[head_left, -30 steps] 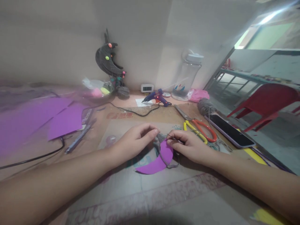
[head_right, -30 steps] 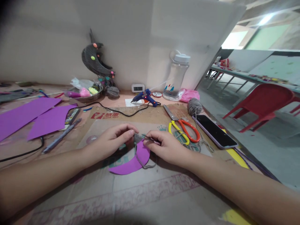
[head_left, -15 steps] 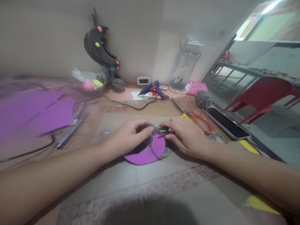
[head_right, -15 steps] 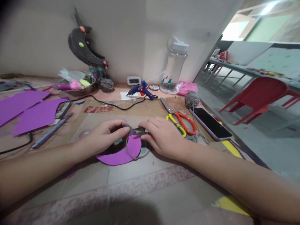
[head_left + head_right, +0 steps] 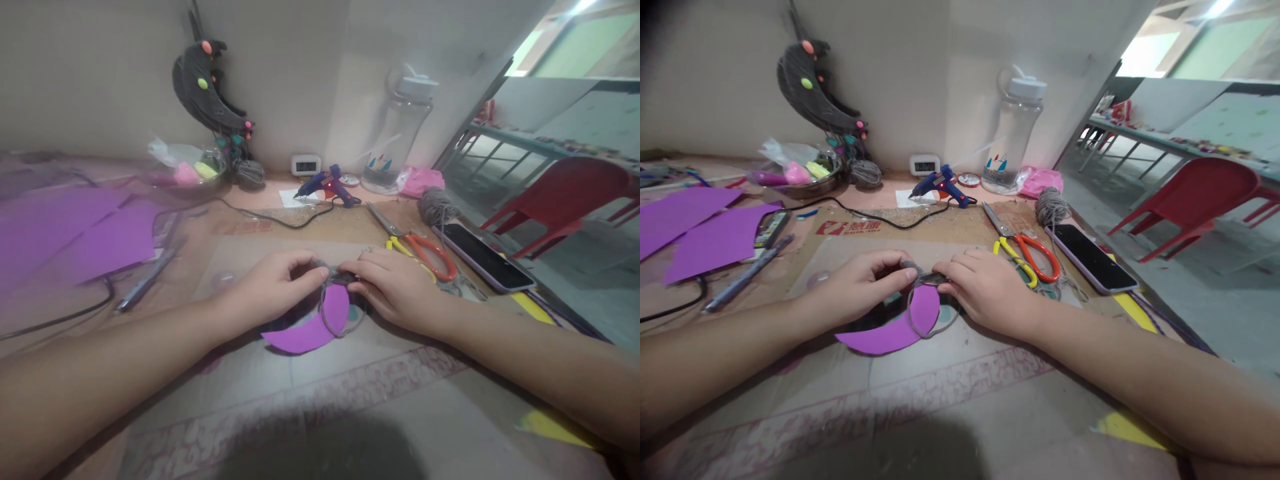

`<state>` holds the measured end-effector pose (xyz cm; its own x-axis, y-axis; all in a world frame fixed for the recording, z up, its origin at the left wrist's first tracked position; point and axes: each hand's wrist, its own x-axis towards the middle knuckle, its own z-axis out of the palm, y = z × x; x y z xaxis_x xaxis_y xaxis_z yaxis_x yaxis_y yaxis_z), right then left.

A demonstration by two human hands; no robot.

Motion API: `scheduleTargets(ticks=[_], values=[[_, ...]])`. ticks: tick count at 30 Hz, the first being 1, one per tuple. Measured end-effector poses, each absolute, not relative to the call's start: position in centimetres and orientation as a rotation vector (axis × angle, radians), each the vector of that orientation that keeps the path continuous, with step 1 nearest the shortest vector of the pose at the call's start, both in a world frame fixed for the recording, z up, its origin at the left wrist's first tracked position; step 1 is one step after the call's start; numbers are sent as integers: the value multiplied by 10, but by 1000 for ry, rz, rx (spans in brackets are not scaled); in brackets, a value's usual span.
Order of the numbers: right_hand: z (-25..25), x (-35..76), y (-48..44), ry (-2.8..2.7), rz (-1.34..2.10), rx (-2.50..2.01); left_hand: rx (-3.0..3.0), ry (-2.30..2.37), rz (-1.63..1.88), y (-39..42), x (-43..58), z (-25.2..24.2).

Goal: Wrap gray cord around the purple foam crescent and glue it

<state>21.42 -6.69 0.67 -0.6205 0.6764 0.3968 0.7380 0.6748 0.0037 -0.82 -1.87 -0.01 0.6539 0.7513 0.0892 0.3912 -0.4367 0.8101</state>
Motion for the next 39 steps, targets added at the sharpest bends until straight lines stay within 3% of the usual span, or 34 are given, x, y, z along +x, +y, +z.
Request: scheduleTargets(ticks=[9, 17, 29, 39], values=[[7, 214, -65, -2525, -212, -1066, 1967, 808, 561, -18, -9, -2], [5, 220, -64, -2422, 31, -1179, 1966, 810, 581, -18, -8, 0], [6, 220, -64, -2506, -114, -1111, 2030, 799, 578, -19, -8, 0], [7, 220, -66, -2522, -33, -1033, 2100, 664, 575, -19, -10, 4]])
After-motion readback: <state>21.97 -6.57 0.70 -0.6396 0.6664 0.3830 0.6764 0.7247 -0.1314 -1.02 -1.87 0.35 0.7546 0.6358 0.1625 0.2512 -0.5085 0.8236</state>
